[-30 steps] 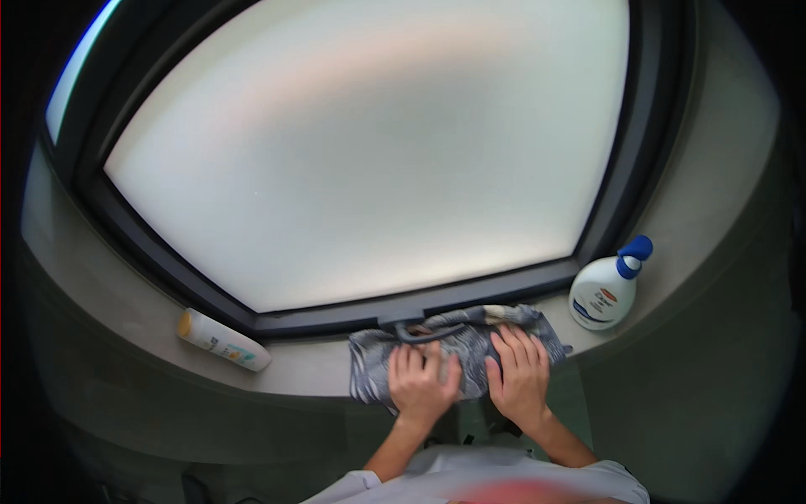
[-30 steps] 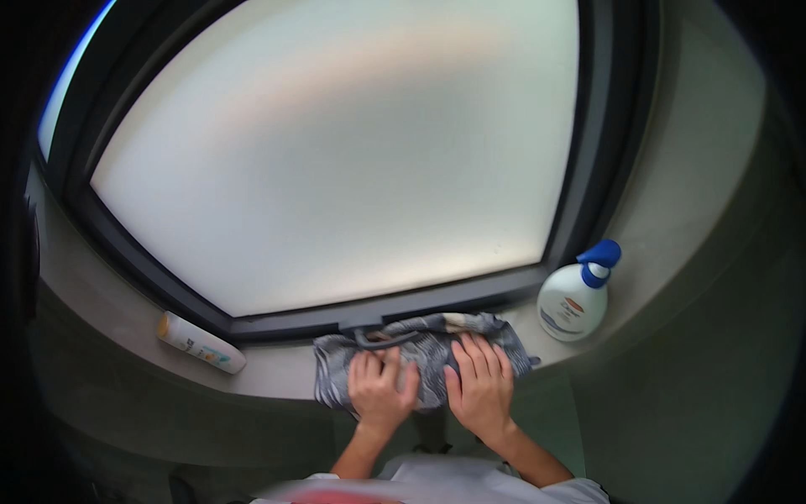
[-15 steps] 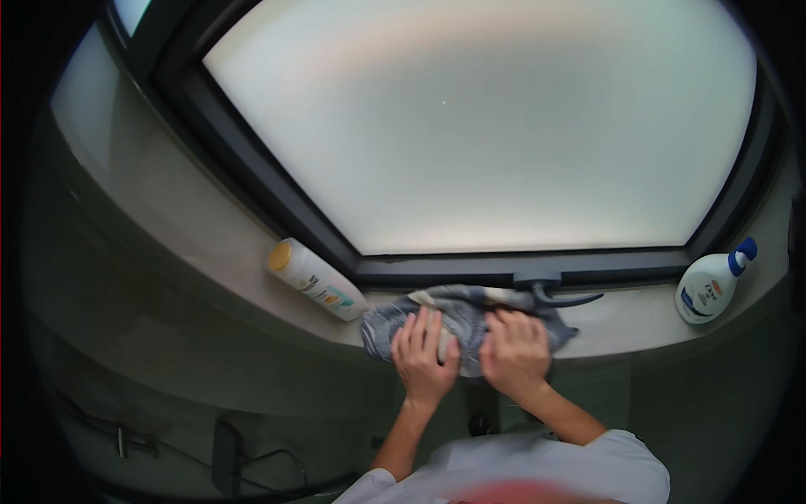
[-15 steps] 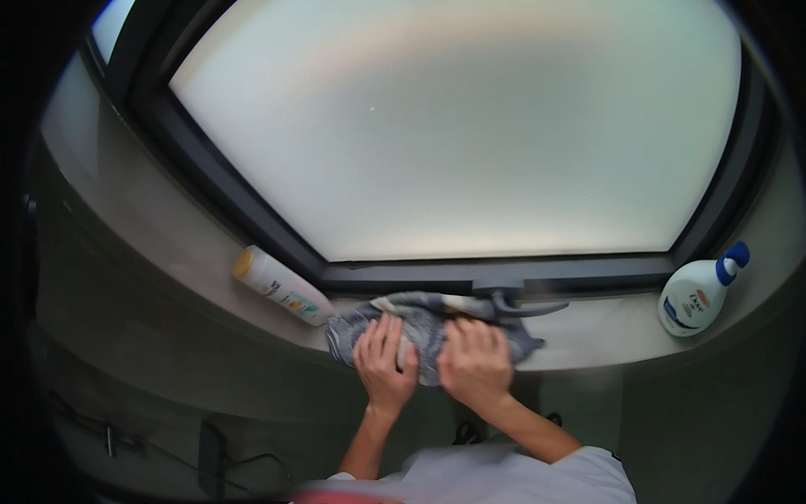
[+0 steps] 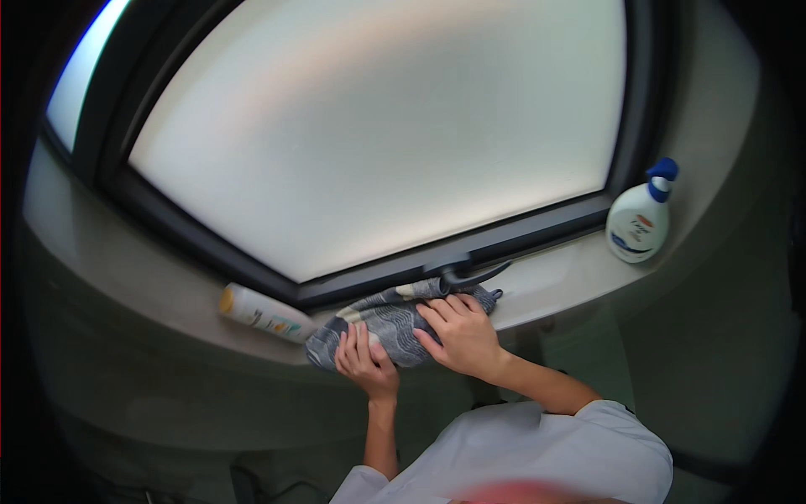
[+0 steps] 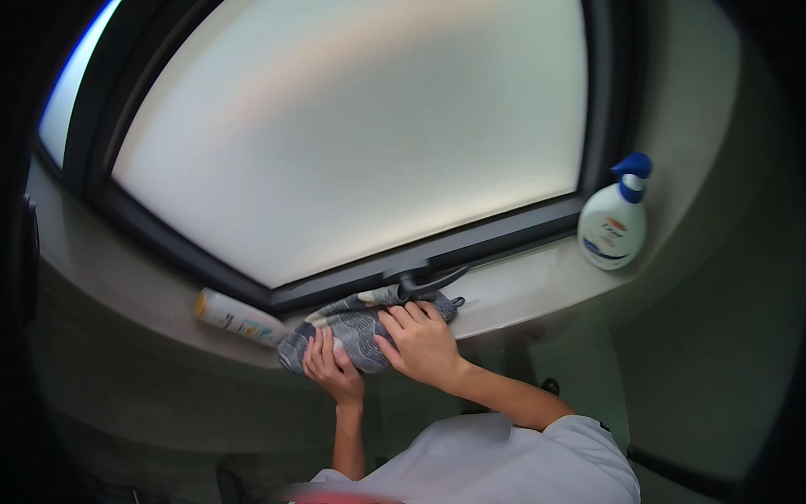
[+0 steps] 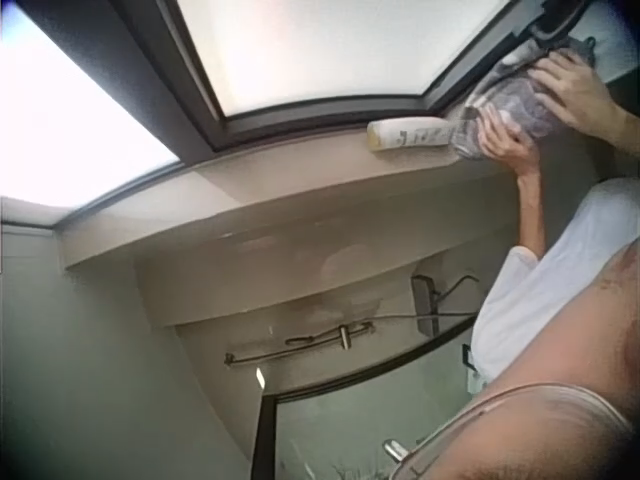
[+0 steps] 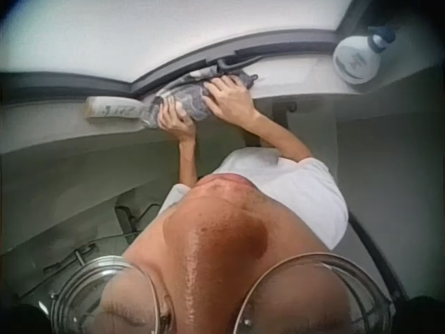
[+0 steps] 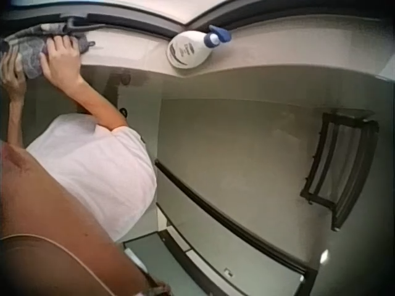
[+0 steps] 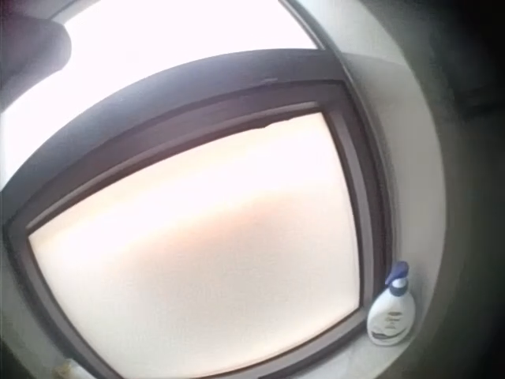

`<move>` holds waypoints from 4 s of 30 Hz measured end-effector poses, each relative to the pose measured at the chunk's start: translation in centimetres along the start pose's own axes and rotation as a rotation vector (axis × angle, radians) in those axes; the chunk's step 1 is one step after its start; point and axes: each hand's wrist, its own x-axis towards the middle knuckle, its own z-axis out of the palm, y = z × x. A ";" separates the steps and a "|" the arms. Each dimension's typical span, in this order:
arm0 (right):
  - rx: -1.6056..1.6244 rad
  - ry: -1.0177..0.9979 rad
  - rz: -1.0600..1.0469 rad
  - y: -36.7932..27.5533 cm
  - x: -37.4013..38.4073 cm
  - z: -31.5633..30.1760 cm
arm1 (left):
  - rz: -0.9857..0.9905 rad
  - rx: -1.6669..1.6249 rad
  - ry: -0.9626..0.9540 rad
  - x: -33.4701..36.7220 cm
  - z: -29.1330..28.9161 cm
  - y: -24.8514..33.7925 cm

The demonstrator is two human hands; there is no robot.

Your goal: Wiping a bathroom windowsill with a cloth.

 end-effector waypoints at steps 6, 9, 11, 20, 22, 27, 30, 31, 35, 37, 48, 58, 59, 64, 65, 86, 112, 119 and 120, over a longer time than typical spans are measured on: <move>-0.017 0.139 0.142 7.2 -3.8 -6.9 | 0.104 -0.012 -0.050 -0.4 2.7 10.3; -0.076 0.214 0.195 10.7 -5.7 -9.5 | 0.159 -0.040 -0.090 -0.7 3.7 15.7; -0.065 0.214 0.218 11.3 -6.5 -10.2 | 0.190 -0.037 -0.084 -1.1 4.3 17.1; -0.248 0.275 0.165 10.4 -7.1 -7.3 | 0.281 -0.078 -0.157 -1.6 2.8 15.7; -0.275 0.274 0.145 9.5 -6.6 -6.2 | 0.275 -0.092 -0.166 -1.6 2.5 14.4; -0.232 0.231 0.059 4.3 -4.3 -2.1 | 0.174 -0.069 -0.150 -0.8 0.1 7.1; -0.169 0.192 -0.056 0.0 -2.3 1.6 | 0.106 0.007 -0.078 -0.2 -1.2 1.1; -0.158 0.183 -0.055 -0.8 -1.9 2.9 | 0.100 0.016 -0.086 -0.2 -1.3 -0.3; -0.080 0.164 -0.228 -3.4 -0.6 6.4 | 0.021 0.090 -0.044 -0.5 -2.3 -4.6; -0.060 0.167 -0.265 -3.4 -0.8 6.5 | 0.019 0.114 -0.011 -0.7 -2.4 -5.1; 0.024 0.129 -0.057 2.9 -3.8 -2.6 | 0.019 0.048 0.040 -1.7 1.1 4.3; -0.164 0.173 0.305 9.5 -7.7 -11.7 | 0.187 -0.082 -0.130 -1.7 4.0 19.1; -0.165 0.167 0.296 9.4 -7.8 -11.5 | 0.176 -0.081 -0.126 -1.6 4.1 19.3; -0.201 0.185 0.236 7.3 -7.9 -8.8 | 0.231 -0.159 -0.185 -1.4 3.3 17.7; -0.195 0.182 0.217 6.9 -7.8 -8.2 | 0.254 -0.186 -0.189 -1.4 3.1 17.3; -0.284 0.143 0.003 -1.8 -5.1 5.0 | 0.238 -0.011 -0.086 -2.1 -0.1 0.4; -0.436 0.106 0.044 10.5 -10.6 -6.4 | 0.255 0.011 0.078 -3.7 7.1 16.4; -0.377 0.183 0.026 11.0 -10.5 -4.7 | 0.400 0.015 0.090 -2.8 7.1 14.8; -0.341 0.207 0.049 11.0 -10.6 -4.2 | 0.432 0.031 0.135 -2.7 7.4 14.6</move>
